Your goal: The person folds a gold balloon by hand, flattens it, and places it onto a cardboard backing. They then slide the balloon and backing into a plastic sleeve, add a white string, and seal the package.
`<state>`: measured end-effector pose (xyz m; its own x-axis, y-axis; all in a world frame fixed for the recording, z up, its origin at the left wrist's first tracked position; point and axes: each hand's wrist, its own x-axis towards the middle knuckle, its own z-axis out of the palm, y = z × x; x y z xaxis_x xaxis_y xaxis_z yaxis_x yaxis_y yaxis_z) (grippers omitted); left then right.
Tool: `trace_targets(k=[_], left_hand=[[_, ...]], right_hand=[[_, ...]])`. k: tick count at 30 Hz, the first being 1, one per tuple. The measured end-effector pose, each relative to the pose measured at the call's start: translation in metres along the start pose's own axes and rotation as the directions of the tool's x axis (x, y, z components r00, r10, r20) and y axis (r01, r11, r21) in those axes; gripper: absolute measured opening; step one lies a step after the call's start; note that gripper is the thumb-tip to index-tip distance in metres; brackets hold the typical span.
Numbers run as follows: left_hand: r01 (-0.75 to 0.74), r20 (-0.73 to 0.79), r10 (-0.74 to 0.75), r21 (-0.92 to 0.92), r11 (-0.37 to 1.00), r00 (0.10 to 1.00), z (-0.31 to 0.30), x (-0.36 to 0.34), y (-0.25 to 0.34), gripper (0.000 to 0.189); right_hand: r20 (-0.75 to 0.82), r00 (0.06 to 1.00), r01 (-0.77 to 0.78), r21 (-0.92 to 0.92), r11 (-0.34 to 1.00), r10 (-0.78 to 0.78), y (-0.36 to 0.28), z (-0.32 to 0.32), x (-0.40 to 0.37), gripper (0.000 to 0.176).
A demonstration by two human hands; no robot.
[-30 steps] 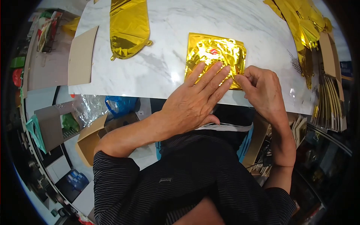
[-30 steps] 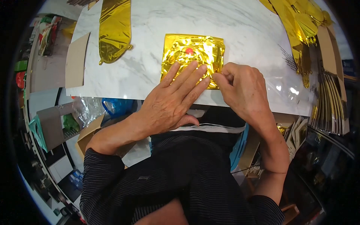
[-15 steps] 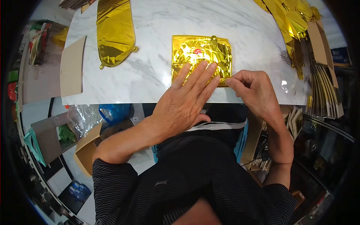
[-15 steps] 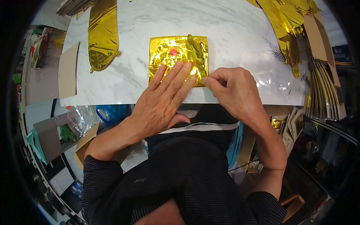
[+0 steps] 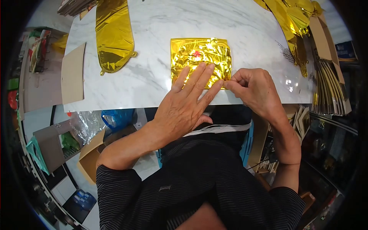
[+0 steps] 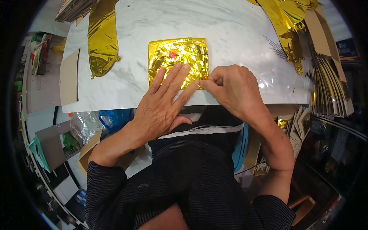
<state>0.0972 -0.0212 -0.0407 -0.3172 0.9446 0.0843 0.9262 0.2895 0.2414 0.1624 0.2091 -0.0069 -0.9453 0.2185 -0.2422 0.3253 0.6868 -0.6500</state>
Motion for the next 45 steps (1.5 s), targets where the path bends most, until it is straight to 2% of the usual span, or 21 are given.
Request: trace_targets(k=[6, 8, 10, 11, 13, 14, 15, 16, 17, 18, 20, 29, 33, 36, 38, 39, 41, 45], left_hand=[[0.013, 0.030, -0.013, -0.011, 1.000, 0.999, -0.005, 0.002, 0.002, 0.096], [0.018, 0.006, -0.018, -0.025, 1.000, 1.000, -0.004, 0.002, 0.003, 0.107], [0.010, 0.018, -0.010, -0.011, 1.000, 1.000, -0.006, 0.003, 0.003, 0.106], [0.008, 0.032, -0.008, 0.000, 1.000, 0.999, -0.007, 0.003, 0.003, 0.106], [0.012, 0.029, -0.012, 0.013, 1.000, 1.000, -0.005, 0.003, 0.003, 0.106], [0.017, 0.027, -0.018, 0.023, 1.000, 0.999, -0.004, 0.003, 0.003, 0.105], [0.014, 0.027, -0.015, 0.022, 1.000, 1.000, -0.004, 0.003, 0.003, 0.105], [0.018, 0.026, -0.019, 0.031, 0.999, 0.999, -0.003, 0.004, 0.003, 0.105], [0.021, 0.027, -0.022, 0.038, 0.999, 0.999, -0.002, 0.004, 0.003, 0.105], [0.016, 0.030, -0.017, 0.038, 0.999, 0.999, -0.002, 0.004, 0.004, 0.105], [0.024, 0.040, -0.026, 0.050, 0.998, 0.999, -0.003, 0.005, 0.004, 0.103], [0.036, 0.055, -0.036, 0.014, 0.999, 0.998, 0.000, 0.004, 0.002, 0.102], [0.044, 0.065, -0.046, 0.023, 0.999, 0.997, 0.000, 0.005, 0.003, 0.101], [0.045, 0.069, -0.048, 0.050, 0.998, 0.996, 0.000, 0.004, 0.002, 0.101], [0.034, 0.068, -0.037, 0.048, 0.998, 0.997, 0.000, 0.003, 0.002, 0.102], [0.028, 0.062, -0.031, 0.044, 0.999, 0.998, -0.001, 0.003, 0.002, 0.103], [0.025, 0.043, -0.026, 0.031, 0.999, 0.999, 0.001, 0.002, 0.000, 0.104], [0.033, 0.019, -0.031, -0.066, 0.997, 0.999, 0.002, 0.001, 0.000, 0.105]], right_hand=[[-0.011, 0.998, -0.059, 0.014, 0.998, 0.059, -0.002, -0.002, 0.003, 0.031], [-0.035, 0.997, -0.061, 0.026, 0.998, 0.062, 0.002, 0.001, 0.003, 0.030], [-0.151, 0.986, 0.072, -0.010, 0.997, -0.073, 0.009, 0.007, 0.000, 0.021], [-0.152, 0.986, 0.072, -0.010, 0.997, -0.073, 0.008, 0.009, -0.004, 0.021], [-0.392, 0.868, 0.271, -0.145, 0.952, -0.306, 0.004, 0.014, -0.013, 0.007], [-0.393, 0.867, 0.269, -0.146, 0.952, -0.305, 0.005, 0.016, -0.014, 0.007], [-0.400, 0.793, 0.371, -0.282, 0.885, -0.460, 0.007, 0.019, -0.014, 0.018], [-0.384, 0.699, 0.454, -0.414, 0.789, -0.603, 0.010, 0.021, -0.015, 0.030], [-0.307, 0.724, 0.475, -0.426, 0.770, -0.617, 0.012, 0.023, -0.016, 0.047], [-0.311, 0.726, 0.470, -0.425, 0.773, -0.613, 0.014, 0.026, -0.015, 0.047], [-0.214, 0.756, 0.504, -0.415, 0.758, -0.619, 0.017, 0.032, -0.012, 0.049], [-0.107, 0.797, 0.505, -0.421, 0.753, -0.594, 0.017, 0.030, -0.010, 0.052], [-0.080, 0.800, 0.527, -0.381, 0.760, -0.595, 0.018, 0.026, -0.009, 0.054], [-0.069, 0.765, 0.568, -0.397, 0.721, -0.641, 0.019, 0.025, -0.006, 0.051], [-0.010, 0.768, 0.599, -0.343, 0.724, -0.640, 0.013, 0.021, -0.005, 0.071], [-0.008, 0.763, 0.606, -0.341, 0.719, -0.647, 0.015, 0.023, -0.003, 0.071], [0.097, 0.797, 0.578, -0.406, 0.708, -0.596, 0.024, 0.027, 0.005, 0.097], [0.158, 0.799, 0.590, -0.398, 0.703, -0.581, 0.020, 0.024, 0.006, 0.106]])
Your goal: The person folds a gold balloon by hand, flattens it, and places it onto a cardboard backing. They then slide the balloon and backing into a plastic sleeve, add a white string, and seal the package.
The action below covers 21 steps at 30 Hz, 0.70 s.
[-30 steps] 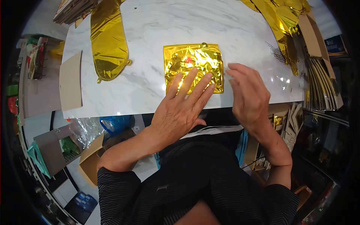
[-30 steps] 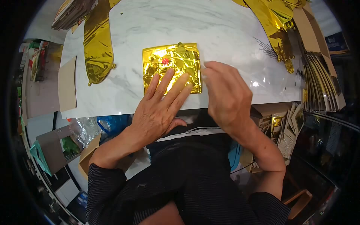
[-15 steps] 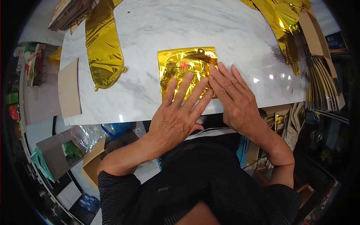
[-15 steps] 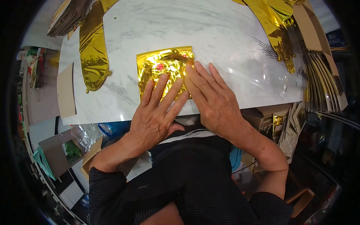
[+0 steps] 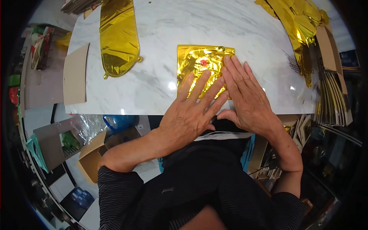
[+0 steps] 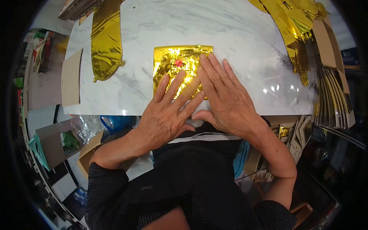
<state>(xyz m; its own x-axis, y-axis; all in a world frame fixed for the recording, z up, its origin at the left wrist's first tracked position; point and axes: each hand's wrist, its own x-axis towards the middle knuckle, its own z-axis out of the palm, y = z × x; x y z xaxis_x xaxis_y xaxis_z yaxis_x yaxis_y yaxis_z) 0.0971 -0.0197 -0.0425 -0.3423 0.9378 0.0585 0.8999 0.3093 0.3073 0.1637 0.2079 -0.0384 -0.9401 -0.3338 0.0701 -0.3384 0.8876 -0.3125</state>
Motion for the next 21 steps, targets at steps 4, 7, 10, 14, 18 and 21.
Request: trace_targets(k=[4, 7, 10, 14, 18, 21], left_hand=[[-0.012, -0.027, 0.011, -0.034, 0.999, 1.000, 0.000, -0.001, -0.002, 0.104], [-0.003, -0.022, 0.002, -0.054, 0.999, 1.000, 0.000, -0.002, -0.002, 0.105], [-0.010, -0.036, 0.008, -0.035, 0.999, 0.999, 0.000, -0.002, -0.002, 0.108], [-0.007, -0.015, 0.007, -0.019, 1.000, 1.000, 0.000, -0.001, -0.001, 0.109], [-0.011, 0.028, 0.010, 0.036, 0.999, 1.000, -0.002, -0.001, -0.002, 0.106], [-0.020, 0.017, 0.019, 0.036, 0.999, 1.000, -0.005, -0.003, -0.003, 0.106]], right_hand=[[-0.059, 0.998, 0.015, 0.026, 1.000, -0.014, -0.005, -0.002, -0.003, 0.105], [-0.034, 0.999, 0.023, 0.008, 1.000, -0.022, -0.013, -0.004, -0.017, 0.106], [0.012, 1.000, 0.017, -0.031, 0.999, -0.017, -0.017, 0.001, -0.033, 0.104], [0.018, 1.000, -0.001, -0.058, 0.998, 0.002, -0.017, 0.001, -0.040, 0.097], [-0.001, 1.000, 0.008, -0.050, 0.999, -0.008, -0.018, -0.005, -0.036, 0.089], [-0.033, 0.998, 0.046, -0.104, 0.993, -0.050, -0.015, -0.012, -0.027, 0.068]])
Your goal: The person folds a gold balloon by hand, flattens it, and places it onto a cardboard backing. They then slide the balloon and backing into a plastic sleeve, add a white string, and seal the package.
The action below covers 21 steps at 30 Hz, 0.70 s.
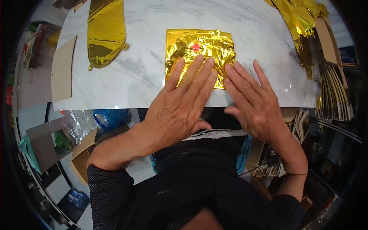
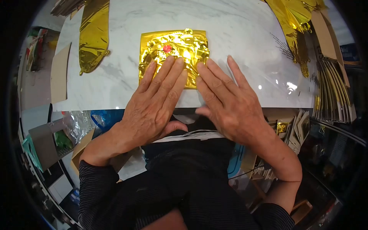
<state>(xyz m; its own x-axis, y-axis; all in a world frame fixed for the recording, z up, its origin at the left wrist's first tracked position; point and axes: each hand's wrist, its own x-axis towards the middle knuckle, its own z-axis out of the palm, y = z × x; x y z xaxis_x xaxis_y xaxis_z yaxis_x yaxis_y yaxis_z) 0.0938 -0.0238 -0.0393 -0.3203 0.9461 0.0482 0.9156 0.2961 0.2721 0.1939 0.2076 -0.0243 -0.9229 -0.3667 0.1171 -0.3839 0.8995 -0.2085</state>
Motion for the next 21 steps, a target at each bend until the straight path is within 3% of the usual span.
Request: trace_targets(k=[2, 5, 12, 14, 21], left_hand=[[-0.004, -0.022, 0.005, 0.030, 1.000, 1.000, 0.003, -0.002, 0.000, 0.106], [0.001, -0.073, 0.000, 0.013, 1.000, 0.997, 0.006, -0.004, -0.002, 0.106], [-0.003, -0.098, 0.007, 0.034, 0.999, 0.995, 0.006, -0.005, -0.001, 0.110], [-0.018, -0.180, 0.008, -0.055, 0.998, 0.984, 0.009, -0.006, -0.001, 0.113], [0.005, -0.247, -0.013, -0.033, 0.999, 0.969, 0.010, -0.006, 0.001, 0.111]], right_hand=[[-0.090, 0.995, 0.043, -0.110, 0.993, -0.053, 0.003, 0.000, 0.005, 0.047], [-0.130, 0.985, 0.082, -0.239, 0.967, -0.116, 0.000, -0.005, 0.014, 0.035], [-0.079, 0.987, 0.094, -0.396, 0.913, -0.136, -0.017, -0.006, 0.022, 0.033], [-0.029, 0.991, 0.105, -0.431, 0.896, -0.130, -0.019, -0.006, 0.023, 0.036], [-0.120, 0.984, 0.070, -0.407, 0.911, -0.129, -0.010, 0.002, 0.021, 0.040]])
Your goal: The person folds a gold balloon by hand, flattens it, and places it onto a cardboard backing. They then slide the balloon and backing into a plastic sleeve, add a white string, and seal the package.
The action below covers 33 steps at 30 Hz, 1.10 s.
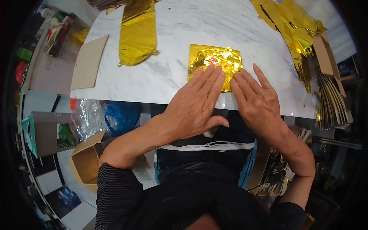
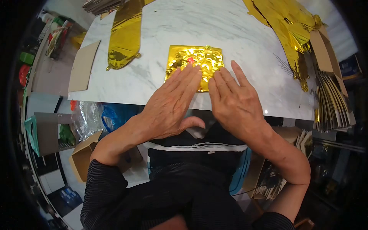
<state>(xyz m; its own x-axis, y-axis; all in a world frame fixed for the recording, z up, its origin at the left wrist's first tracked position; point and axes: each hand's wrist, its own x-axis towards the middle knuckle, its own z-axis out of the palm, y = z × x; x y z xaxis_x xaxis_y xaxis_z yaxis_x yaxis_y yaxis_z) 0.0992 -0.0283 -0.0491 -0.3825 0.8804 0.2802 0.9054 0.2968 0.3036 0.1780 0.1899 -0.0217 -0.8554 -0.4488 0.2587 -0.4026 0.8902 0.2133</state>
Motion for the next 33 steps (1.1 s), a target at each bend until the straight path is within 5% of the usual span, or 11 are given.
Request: trace_targets(k=[13, 19, 21, 23, 25, 26, 27, 28, 29, 31, 33], left_hand=[[0.085, -0.058, -0.086, -0.017, 0.996, 0.995, -0.016, 0.023, -0.011, 0.045], [0.208, 0.033, -0.216, 0.164, 0.964, 0.976, -0.040, 0.043, -0.020, 0.013], [0.141, -0.145, -0.151, -0.078, 0.987, 0.978, -0.051, 0.041, -0.028, 0.016], [0.155, -0.135, -0.197, -0.272, 0.950, 0.971, -0.071, 0.039, -0.024, 0.020], [0.469, 0.229, -0.444, -0.681, 0.562, 0.866, -0.090, 0.037, -0.020, 0.032], [0.500, 0.337, -0.458, -0.812, 0.301, 0.823, -0.079, 0.033, -0.029, 0.034], [0.497, 0.337, -0.448, -0.811, 0.308, 0.828, -0.076, 0.032, -0.029, 0.034], [0.413, 0.340, -0.441, -0.907, 0.078, 0.830, -0.073, 0.028, -0.025, 0.033], [0.304, 0.344, -0.435, -0.939, -0.161, 0.832, -0.070, 0.024, -0.025, 0.033], [0.271, 0.348, -0.390, -0.932, -0.239, 0.853, -0.059, 0.019, -0.031, 0.033], [0.225, 0.357, -0.458, -0.921, -0.319, 0.814, -0.050, 0.017, -0.023, 0.032]], right_hand=[[-0.218, 0.975, 0.069, 0.108, 0.992, -0.044, 0.016, 0.020, 0.013, 0.031], [-0.021, 1.000, -0.016, 0.223, 0.975, 0.022, 0.030, -0.024, 0.031, 0.024], [-0.101, 0.961, -0.149, 0.601, 0.785, 0.259, 0.030, -0.037, 0.037, 0.018], [0.121, 0.849, -0.277, 0.931, 0.239, 0.514, 0.031, -0.044, 0.042, 0.022], [0.162, 0.800, -0.229, 0.972, 0.045, 0.578, 0.033, -0.050, 0.044, 0.039], [0.158, 0.791, -0.230, 0.972, 0.049, 0.590, 0.033, -0.048, 0.041, 0.039], [0.235, 0.772, -0.158, 0.971, -0.180, 0.591, 0.031, -0.041, 0.040, 0.050], [0.311, 0.760, -0.074, 0.914, -0.400, 0.571, 0.030, -0.032, 0.038, 0.062], [0.310, 0.756, -0.071, 0.914, -0.399, 0.576, 0.029, -0.021, 0.033, 0.062], [0.334, 0.862, -0.004, 0.758, -0.653, 0.382, 0.025, 0.003, 0.017, 0.074], [0.367, 0.843, 0.004, 0.726, -0.688, 0.392, 0.004, 0.007, 0.012, 0.063]])
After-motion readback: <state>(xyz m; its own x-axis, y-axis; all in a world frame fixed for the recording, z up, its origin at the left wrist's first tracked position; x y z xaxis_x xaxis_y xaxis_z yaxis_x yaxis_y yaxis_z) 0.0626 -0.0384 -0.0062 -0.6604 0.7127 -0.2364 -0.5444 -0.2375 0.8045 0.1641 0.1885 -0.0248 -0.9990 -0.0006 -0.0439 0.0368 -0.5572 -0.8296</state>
